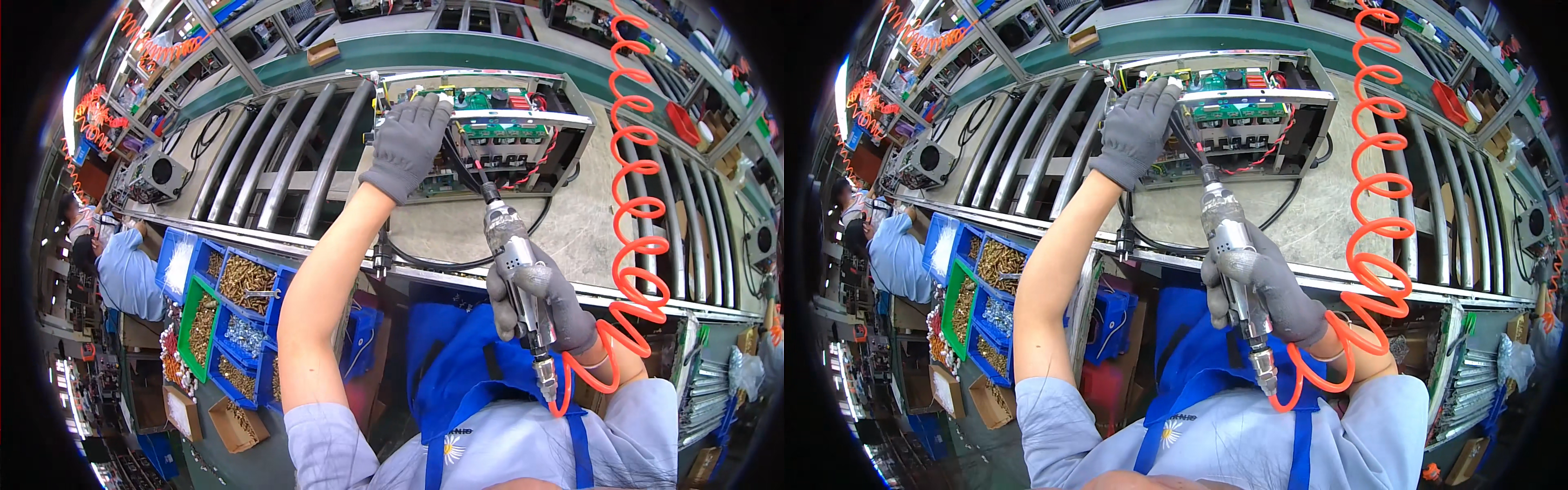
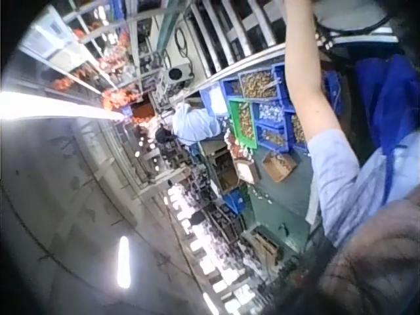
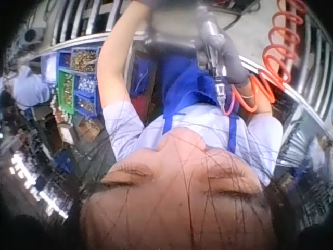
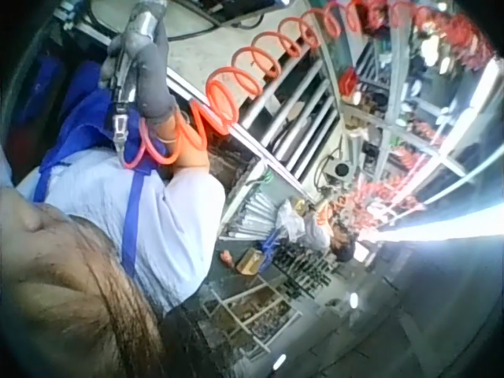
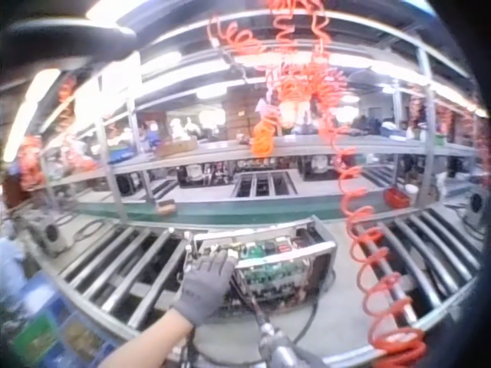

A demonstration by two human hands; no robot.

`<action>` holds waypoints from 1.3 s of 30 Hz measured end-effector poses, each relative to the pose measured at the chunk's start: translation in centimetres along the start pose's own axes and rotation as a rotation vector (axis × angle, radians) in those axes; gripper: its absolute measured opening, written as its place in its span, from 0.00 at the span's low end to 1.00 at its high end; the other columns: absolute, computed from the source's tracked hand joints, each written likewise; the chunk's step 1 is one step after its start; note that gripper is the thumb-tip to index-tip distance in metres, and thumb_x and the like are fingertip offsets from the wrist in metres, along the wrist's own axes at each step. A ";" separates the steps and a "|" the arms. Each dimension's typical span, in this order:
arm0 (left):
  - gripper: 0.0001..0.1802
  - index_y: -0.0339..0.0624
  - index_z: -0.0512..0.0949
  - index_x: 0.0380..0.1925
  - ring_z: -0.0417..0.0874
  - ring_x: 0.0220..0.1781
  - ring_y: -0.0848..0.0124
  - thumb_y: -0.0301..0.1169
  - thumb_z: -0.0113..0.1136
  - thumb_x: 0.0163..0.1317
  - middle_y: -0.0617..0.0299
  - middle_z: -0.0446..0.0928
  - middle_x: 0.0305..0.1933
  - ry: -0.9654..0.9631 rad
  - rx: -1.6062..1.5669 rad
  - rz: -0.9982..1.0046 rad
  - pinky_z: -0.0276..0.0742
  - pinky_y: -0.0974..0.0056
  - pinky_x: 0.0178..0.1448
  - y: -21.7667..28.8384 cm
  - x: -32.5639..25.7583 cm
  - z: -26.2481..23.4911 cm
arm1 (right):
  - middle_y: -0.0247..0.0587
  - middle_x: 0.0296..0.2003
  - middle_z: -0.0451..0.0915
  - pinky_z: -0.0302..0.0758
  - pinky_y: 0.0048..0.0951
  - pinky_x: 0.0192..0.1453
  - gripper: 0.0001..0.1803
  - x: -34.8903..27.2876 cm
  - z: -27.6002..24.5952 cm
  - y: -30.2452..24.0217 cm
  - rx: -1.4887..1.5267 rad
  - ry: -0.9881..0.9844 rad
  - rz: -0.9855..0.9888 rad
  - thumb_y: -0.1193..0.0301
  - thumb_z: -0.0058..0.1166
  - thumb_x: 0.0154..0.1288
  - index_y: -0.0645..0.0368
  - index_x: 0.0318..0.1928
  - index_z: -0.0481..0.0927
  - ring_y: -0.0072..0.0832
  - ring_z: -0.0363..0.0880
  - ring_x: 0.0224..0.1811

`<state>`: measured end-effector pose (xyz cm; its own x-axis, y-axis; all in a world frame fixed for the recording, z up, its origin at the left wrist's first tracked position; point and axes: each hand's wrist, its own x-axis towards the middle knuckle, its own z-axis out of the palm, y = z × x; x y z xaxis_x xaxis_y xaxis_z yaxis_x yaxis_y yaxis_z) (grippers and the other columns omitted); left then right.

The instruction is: The person uses a pneumatic screwdriver to fasten screws onto a circuit board assembly mounted on a workbench. They repeatedly pick up screws from blue bins, position them on the board, and drive them in. The person also adjusts wires and components on the board during the process.

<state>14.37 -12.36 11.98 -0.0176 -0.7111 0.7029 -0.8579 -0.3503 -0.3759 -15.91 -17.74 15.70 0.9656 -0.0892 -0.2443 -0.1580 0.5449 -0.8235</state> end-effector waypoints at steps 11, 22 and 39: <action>0.24 0.41 0.74 0.57 0.82 0.56 0.57 0.29 0.54 0.58 0.50 0.79 0.56 -0.061 0.008 0.036 0.75 0.54 0.60 -0.2 0.1 -0.3 | 0.41 0.29 0.75 0.79 0.32 0.28 0.21 0.4 1.7 0.2 0.189 0.033 0.007 0.56 0.52 0.66 0.59 0.49 0.69 0.30 0.79 0.23; 0.21 0.40 0.75 0.54 0.82 0.54 0.58 0.29 0.55 0.58 0.52 0.80 0.51 -0.027 -0.059 0.023 0.76 0.55 0.56 0.7 1.4 -0.4 | 0.34 0.30 0.73 0.79 0.38 0.36 0.29 0.9 5.0 -2.3 1.211 -0.232 0.077 0.49 0.56 0.67 0.58 0.56 0.68 0.25 0.76 0.30; 0.19 0.40 0.76 0.49 0.83 0.47 0.63 0.29 0.57 0.55 0.57 0.80 0.44 0.001 -0.007 0.028 0.78 0.59 0.46 0.6 0.9 0.0 | 0.33 0.26 0.71 0.81 0.27 0.37 0.36 1.9 6.4 -4.8 1.104 -0.405 0.086 0.41 0.57 0.64 0.68 0.43 0.68 0.30 0.76 0.30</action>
<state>13.84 -13.20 12.42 -0.0423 -0.7199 0.6927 -0.8606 -0.3259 -0.3912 -11.97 -15.18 22.46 0.9871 0.1456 0.0672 -0.1531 0.9801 0.1260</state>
